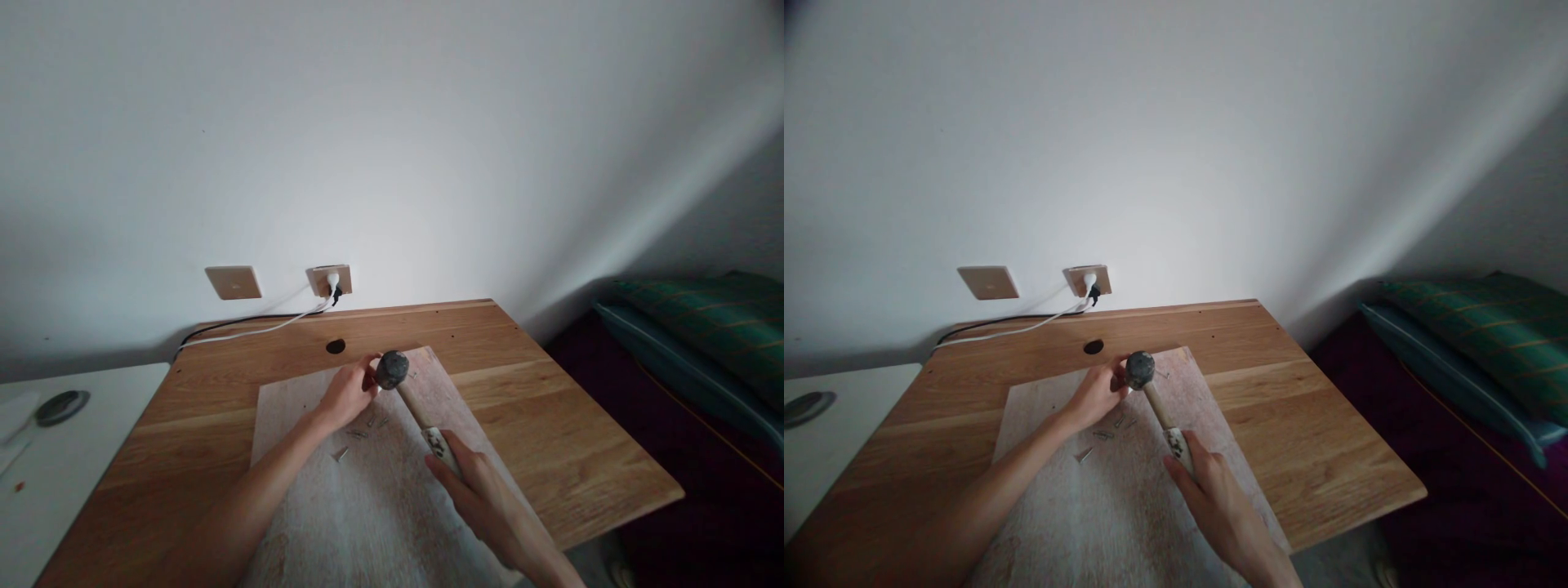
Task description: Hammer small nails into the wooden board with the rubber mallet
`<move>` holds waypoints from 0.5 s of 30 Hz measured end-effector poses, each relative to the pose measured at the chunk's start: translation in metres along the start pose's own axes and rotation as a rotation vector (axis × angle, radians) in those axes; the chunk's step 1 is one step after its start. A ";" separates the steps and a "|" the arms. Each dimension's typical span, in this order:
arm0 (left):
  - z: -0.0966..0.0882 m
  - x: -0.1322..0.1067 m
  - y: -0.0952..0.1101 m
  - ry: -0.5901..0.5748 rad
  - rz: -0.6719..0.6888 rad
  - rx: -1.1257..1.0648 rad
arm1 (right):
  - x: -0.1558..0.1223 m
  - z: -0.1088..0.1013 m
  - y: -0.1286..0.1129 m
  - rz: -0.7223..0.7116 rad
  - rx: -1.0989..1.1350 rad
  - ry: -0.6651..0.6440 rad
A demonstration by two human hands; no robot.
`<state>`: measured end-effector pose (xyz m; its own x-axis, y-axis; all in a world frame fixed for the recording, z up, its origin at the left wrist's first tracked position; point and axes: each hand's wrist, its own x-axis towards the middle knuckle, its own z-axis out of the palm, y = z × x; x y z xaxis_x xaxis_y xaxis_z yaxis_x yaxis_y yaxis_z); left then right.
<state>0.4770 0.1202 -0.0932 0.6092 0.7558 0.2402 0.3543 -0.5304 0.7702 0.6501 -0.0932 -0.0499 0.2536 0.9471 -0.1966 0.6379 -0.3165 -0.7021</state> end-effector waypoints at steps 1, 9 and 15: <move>0.000 0.000 -0.001 -0.001 0.005 -0.001 | 0.000 0.001 0.002 -0.003 0.005 -0.001; 0.000 0.000 -0.003 -0.002 0.012 0.028 | 0.000 0.008 0.014 0.052 0.004 0.056; 0.002 -0.001 -0.004 0.000 0.020 0.017 | 0.000 0.006 0.008 -0.003 0.002 0.040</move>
<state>0.4767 0.1209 -0.0980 0.6162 0.7450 0.2555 0.3540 -0.5517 0.7552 0.6511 -0.0958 -0.0599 0.2805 0.9453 -0.1667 0.6374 -0.3133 -0.7039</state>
